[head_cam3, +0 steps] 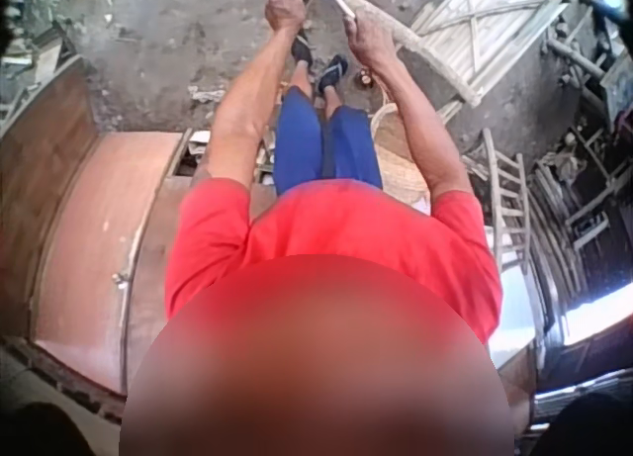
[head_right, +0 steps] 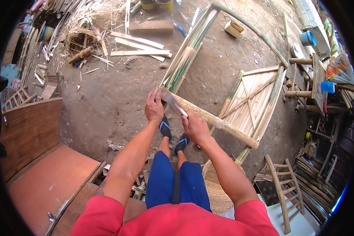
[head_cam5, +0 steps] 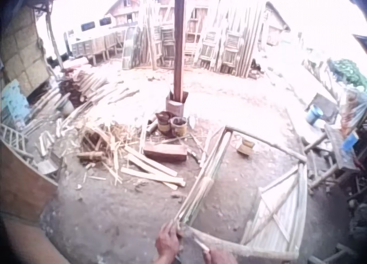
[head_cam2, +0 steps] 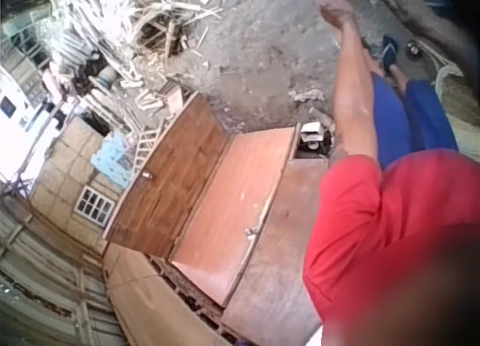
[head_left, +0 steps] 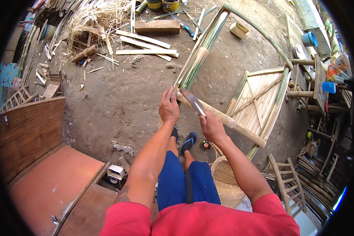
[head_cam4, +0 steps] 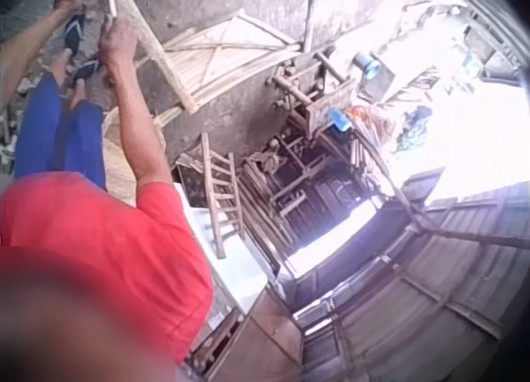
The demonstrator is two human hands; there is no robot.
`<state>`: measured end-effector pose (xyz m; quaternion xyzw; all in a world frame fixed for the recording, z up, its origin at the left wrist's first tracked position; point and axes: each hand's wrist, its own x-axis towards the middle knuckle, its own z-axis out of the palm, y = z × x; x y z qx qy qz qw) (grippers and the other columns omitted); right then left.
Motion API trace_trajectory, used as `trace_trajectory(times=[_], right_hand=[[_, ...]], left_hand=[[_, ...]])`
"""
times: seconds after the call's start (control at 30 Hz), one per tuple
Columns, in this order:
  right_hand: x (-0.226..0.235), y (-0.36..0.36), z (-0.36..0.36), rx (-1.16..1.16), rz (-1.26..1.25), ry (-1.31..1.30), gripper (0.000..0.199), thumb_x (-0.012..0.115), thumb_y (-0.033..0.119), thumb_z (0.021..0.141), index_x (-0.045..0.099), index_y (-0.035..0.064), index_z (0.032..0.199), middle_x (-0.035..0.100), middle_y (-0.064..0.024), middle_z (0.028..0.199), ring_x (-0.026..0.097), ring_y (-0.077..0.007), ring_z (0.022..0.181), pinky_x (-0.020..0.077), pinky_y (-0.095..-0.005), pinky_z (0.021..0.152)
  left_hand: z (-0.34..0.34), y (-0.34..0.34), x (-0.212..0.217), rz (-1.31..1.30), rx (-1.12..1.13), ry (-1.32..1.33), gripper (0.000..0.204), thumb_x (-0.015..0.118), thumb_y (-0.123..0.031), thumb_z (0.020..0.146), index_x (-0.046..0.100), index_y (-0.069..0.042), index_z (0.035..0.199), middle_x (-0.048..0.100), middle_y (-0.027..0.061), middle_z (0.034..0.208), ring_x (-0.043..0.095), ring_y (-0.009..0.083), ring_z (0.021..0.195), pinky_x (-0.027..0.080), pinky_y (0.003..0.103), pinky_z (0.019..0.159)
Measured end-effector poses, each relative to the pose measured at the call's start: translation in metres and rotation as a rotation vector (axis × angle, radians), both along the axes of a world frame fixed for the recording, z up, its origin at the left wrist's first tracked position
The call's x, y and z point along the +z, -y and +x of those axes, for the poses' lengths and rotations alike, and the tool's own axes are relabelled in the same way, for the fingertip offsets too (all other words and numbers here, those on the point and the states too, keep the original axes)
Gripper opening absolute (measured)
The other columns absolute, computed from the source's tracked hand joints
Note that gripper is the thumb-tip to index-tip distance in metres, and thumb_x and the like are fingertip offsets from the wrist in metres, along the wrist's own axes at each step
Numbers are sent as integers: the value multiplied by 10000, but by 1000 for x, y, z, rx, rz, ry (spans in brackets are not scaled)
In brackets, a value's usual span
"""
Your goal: The person assembles a bamboo frame by hammering nails into joints. They position bamboo poles, drive nails with a hammer, and reposition the frame to continue fastening multiple joints.
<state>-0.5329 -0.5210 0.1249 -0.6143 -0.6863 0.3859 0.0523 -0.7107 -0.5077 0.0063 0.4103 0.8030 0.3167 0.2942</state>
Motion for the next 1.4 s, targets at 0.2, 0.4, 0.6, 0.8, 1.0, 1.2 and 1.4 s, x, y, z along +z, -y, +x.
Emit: trace_trajectory(times=[0.2, 0.4, 0.6, 0.8, 1.0, 1.2, 1.4], right_hand=[[-12, -2, 1, -10, 588, -529, 389, 447, 333, 1069, 593, -21, 1137, 633, -250, 788, 635, -437, 692, 480, -503, 616], [-13, 0, -1, -93, -25, -14, 218, 570, 122, 971, 580, 3, 1154, 656, -274, 938, 643, -513, 833, 514, -566, 685], [-24, -1, -3, -129, -144, 84, 299, 511, 275, 1046, 574, -14, 1085, 642, -321, 863, 614, -554, 838, 502, -567, 717], [-39, 2, 6, -821, -494, -827, 376, 603, 449, 1025, 548, 96, 908, 679, -69, 882, 686, -192, 835, 569, -315, 720], [-42, 38, 1, -1055, -497, -1316, 382, 588, 425, 1036, 551, 85, 866, 706, -156, 1083, 683, -222, 921, 560, -333, 757], [-52, 66, 3, -960, -478, -1126, 363, 583, 379, 1041, 678, 36, 1117, 701, -110, 1103, 670, -201, 1042, 554, -357, 881], [-41, 73, 16, -900, -586, -805, 350, 627, 396, 1023, 591, 65, 1131, 636, -19, 878, 610, -99, 658, 538, -271, 611]], left_hand=[[-2, -3, -1, 41, 5, 24, 391, 509, -429, 1051, 669, -195, 1320, 650, 75, 1326, 638, 338, 1175, 518, 417, 956], [-2, 0, -3, 50, 4, 0, 389, 508, -423, 1052, 662, -193, 1325, 647, 69, 1336, 648, 343, 1160, 522, 426, 948], [-5, -4, -4, -20, 1, 51, 405, 505, -410, 1051, 655, -160, 1332, 642, 92, 1334, 630, 348, 1187, 509, 425, 965], [2, 22, 28, 311, -19, -231, 328, 584, -263, 1015, 672, -75, 1270, 647, 167, 1245, 614, 347, 1158, 465, 439, 1003], [68, 97, 70, 155, -301, 530, 236, 677, -9, 911, 715, -51, 1139, 700, 104, 987, 688, 234, 906, 527, 308, 801], [52, 112, 57, -52, -118, 709, 235, 629, -28, 959, 685, -31, 1188, 682, 82, 934, 674, 137, 754, 552, 288, 711], [-13, 77, 32, 236, 36, 440, 225, 579, -51, 999, 676, -38, 1201, 720, 83, 940, 707, 174, 800, 564, 322, 747]])
